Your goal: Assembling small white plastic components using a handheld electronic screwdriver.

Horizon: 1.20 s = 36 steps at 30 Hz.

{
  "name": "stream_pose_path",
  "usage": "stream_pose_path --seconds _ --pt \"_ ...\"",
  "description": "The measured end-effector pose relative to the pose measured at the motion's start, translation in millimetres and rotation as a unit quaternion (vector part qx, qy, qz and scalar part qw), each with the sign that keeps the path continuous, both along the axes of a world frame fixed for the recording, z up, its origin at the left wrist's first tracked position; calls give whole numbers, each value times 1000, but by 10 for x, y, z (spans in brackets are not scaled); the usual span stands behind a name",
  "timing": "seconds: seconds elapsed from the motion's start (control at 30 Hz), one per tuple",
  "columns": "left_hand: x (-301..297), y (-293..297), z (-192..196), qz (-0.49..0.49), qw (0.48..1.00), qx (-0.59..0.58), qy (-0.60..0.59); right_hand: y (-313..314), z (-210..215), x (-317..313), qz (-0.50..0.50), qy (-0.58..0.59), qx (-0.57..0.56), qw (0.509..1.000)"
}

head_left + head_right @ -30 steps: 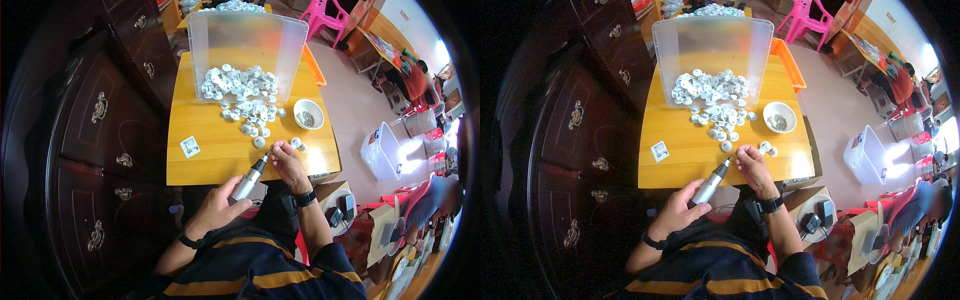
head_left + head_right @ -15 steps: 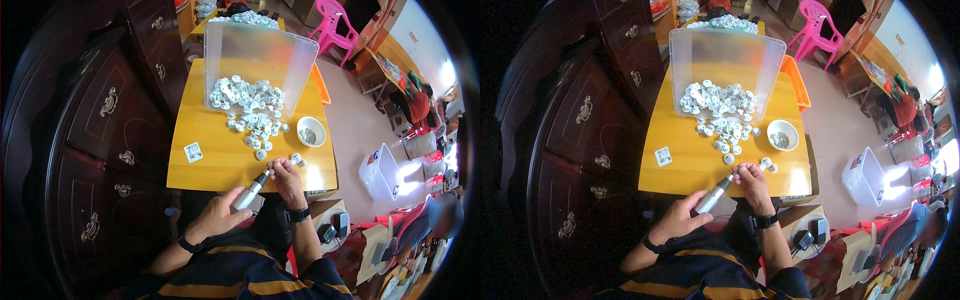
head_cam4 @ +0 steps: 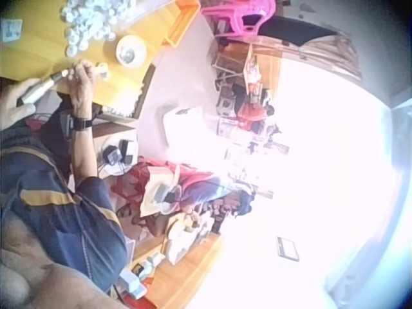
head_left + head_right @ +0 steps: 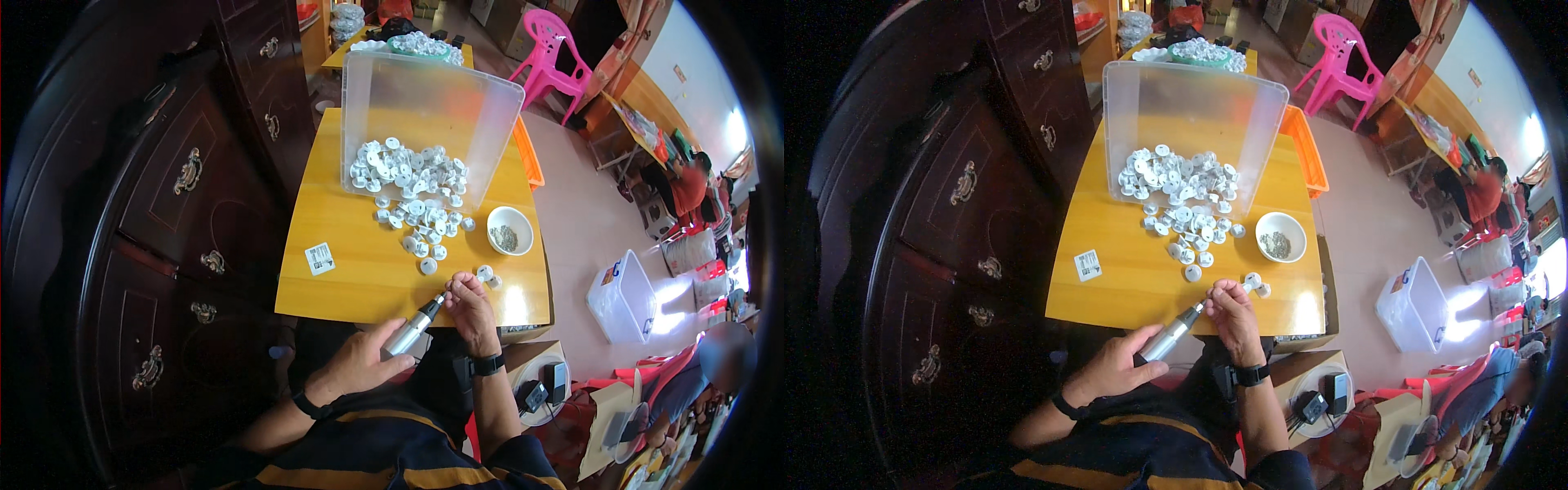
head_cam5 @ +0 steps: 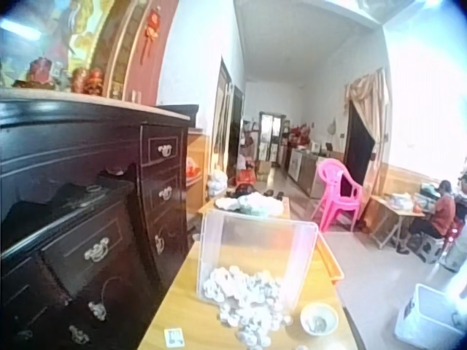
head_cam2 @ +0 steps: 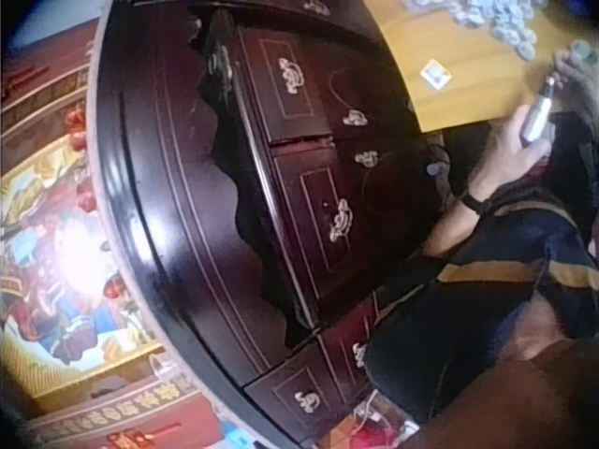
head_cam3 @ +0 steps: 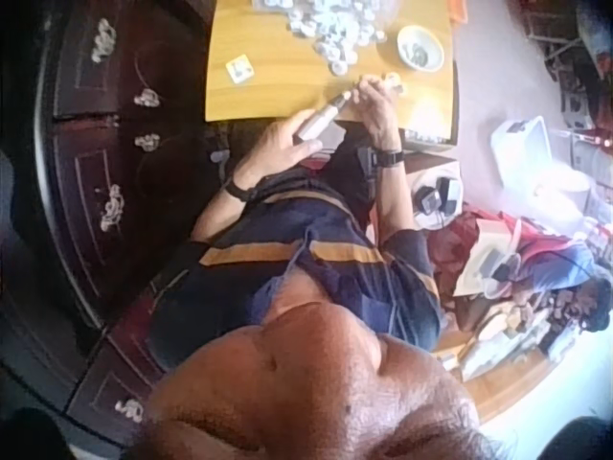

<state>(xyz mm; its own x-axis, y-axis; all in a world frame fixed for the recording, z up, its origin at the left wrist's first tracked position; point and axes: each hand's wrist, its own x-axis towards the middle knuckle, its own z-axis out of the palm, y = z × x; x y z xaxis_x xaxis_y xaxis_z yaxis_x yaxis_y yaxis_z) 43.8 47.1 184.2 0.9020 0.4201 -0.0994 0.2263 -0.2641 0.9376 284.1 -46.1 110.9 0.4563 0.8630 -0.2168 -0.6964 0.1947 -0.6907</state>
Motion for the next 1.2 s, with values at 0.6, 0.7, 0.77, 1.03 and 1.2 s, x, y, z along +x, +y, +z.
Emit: stream_pose_path --seconds 0.6,0.7,0.77,1.03,1.2 --pt "5 -147 -220 14 963 -268 -17 5 147 51 42 -76 -27 996" --pt "28 -179 -269 45 976 -208 -40 76 271 -13 45 -96 -29 994" --pt "27 -177 -206 84 975 -193 -67 135 312 -58 42 -94 -28 994" --pt "-61 -15 -246 149 973 -146 -97 367 193 -95 -50 -493 -197 846" --pt "-110 5 -249 123 976 -167 -68 521 157 -168 -84 -674 -246 691"
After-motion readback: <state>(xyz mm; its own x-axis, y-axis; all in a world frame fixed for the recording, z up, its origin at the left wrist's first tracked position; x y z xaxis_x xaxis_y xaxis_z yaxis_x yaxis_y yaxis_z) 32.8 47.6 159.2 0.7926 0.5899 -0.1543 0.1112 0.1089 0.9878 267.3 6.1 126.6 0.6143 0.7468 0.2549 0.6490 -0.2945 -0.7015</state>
